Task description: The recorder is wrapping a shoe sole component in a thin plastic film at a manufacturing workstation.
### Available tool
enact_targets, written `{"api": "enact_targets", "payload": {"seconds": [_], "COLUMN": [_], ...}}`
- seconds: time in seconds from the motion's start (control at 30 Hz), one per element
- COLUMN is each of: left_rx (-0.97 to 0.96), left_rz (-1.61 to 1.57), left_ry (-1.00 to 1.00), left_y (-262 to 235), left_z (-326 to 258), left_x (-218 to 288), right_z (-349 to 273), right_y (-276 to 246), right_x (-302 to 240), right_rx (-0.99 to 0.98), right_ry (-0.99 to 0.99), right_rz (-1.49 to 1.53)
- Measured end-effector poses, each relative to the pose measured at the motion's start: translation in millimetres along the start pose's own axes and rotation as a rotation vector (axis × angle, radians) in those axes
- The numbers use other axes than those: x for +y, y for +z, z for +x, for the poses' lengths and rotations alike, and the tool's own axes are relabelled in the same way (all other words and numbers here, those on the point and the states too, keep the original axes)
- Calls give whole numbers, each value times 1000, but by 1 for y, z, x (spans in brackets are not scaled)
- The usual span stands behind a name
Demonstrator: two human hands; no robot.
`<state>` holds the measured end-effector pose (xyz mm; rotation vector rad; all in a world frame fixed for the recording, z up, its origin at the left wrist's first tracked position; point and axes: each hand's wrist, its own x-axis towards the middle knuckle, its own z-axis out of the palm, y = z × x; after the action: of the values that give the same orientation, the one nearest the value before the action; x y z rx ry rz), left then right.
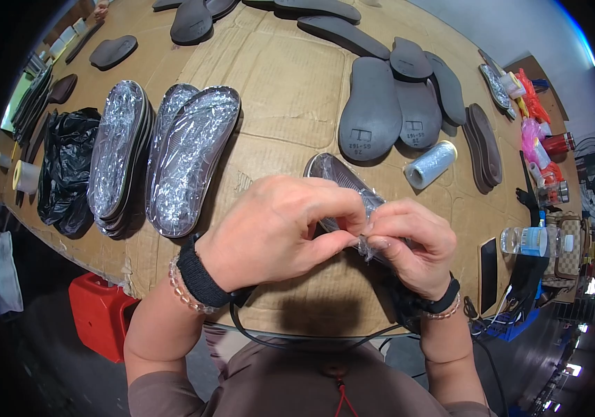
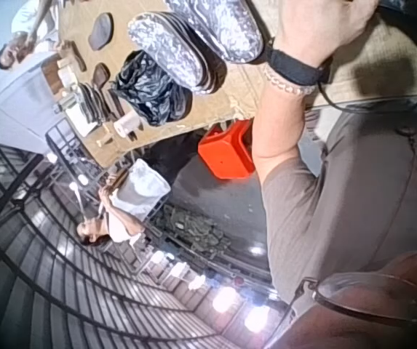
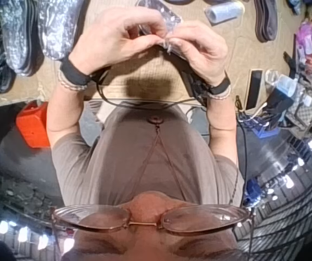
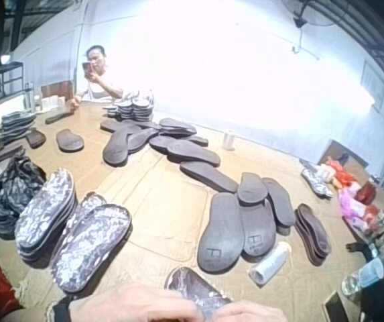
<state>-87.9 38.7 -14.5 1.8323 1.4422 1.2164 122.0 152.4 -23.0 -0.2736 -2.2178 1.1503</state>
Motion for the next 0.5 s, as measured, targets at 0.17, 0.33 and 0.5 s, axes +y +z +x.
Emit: {"api": "enact_targets", "payload": {"seconds": [0.17, 0.33, 0.5], "left_rx": [-16, -29, -6], "left_rz": [-108, -197, -415], "left_ry": [-97, -168, -247], "left_y": [-13, -24, -24], "left_z": [0, 1, 1], "left_x": [2, 0, -1], "right_z": [-1, -7, -6], "right_y": [-3, -2, -2], "right_x": [4, 6, 1], "right_rx": [29, 170, 217], "right_ry": [3, 124, 225], "right_rz": [17, 72, 233]}}
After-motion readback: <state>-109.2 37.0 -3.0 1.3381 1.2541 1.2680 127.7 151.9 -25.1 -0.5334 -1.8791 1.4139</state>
